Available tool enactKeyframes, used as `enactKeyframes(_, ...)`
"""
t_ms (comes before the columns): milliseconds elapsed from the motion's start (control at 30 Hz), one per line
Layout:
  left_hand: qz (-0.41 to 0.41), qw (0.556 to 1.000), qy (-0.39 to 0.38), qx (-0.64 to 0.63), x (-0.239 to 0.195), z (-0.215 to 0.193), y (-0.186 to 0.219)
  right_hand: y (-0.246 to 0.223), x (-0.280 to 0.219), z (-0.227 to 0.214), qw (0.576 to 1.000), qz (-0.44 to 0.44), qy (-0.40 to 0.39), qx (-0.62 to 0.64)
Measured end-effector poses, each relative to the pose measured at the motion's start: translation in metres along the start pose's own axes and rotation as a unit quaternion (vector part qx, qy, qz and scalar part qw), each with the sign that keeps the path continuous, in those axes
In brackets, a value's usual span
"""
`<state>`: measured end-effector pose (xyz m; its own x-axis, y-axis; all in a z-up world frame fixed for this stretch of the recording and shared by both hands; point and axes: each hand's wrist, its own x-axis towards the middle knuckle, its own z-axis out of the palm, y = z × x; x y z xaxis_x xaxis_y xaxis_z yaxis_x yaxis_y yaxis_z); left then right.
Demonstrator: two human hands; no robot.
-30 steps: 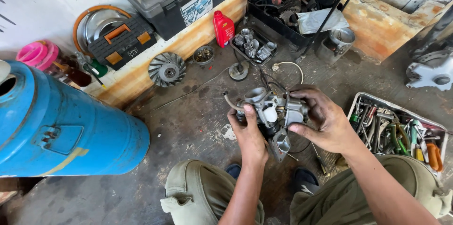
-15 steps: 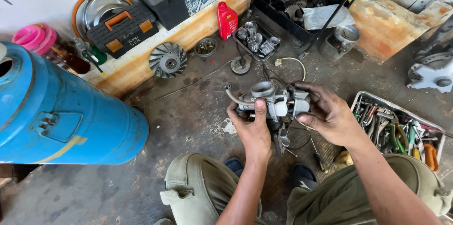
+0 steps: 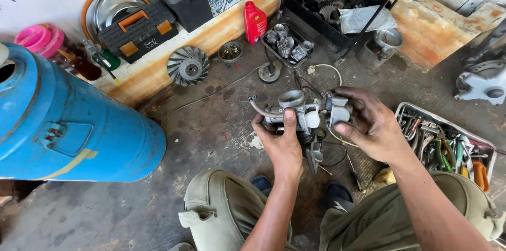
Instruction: Disassembling and inspecting a motorcycle carburetor using a screwdriver on a workshop floor
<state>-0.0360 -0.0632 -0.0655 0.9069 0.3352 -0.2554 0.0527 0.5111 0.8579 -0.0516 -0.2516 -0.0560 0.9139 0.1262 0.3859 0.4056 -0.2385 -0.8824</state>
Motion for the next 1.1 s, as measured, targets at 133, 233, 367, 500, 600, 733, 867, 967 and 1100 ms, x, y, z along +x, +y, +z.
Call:
enactKeyframes(133,-0.005,1.000,0.006,-0.003,0.000,0.002,0.000,-0.002,0.000,-0.003,1.000,-0.019,0.006,-0.003)
enactKeyframes(233,-0.012,1.000,0.009,-0.006,0.001,0.001,-0.002,-0.018,0.004,-0.003,0.999,-0.025,-0.010,-0.025)
enactKeyframes(367,-0.013,1.000,0.006,0.004,-0.001,0.001,-0.005,-0.043,0.010,0.003,0.984,0.090,-0.016,-0.151)
enactKeyframes(500,-0.013,1.000,0.004,0.017,-0.002,0.001,-0.002,-0.040,0.009,0.005,0.986,0.097,-0.020,-0.135)
enactKeyframes(600,-0.001,1.000,0.003,0.022,-0.003,0.003,-0.002,-0.038,0.008,0.007,0.989,0.118,-0.013,-0.092)
enactKeyframes(733,-0.002,1.000,-0.004,0.016,-0.004,0.004,0.000,0.001,0.001,0.003,0.998,-0.037,-0.039,0.016)
enactKeyframes(867,0.004,1.000,-0.007,0.020,-0.003,0.003,-0.002,-0.025,0.006,0.007,0.998,0.041,-0.032,-0.031)
enactKeyframes(967,0.008,0.999,-0.009,0.031,-0.004,0.002,0.000,-0.004,0.001,0.005,0.998,0.052,-0.031,-0.013)
enactKeyframes(1100,0.010,0.999,-0.020,0.031,-0.004,0.001,-0.002,-0.002,0.003,0.010,0.999,-0.012,-0.033,0.039)
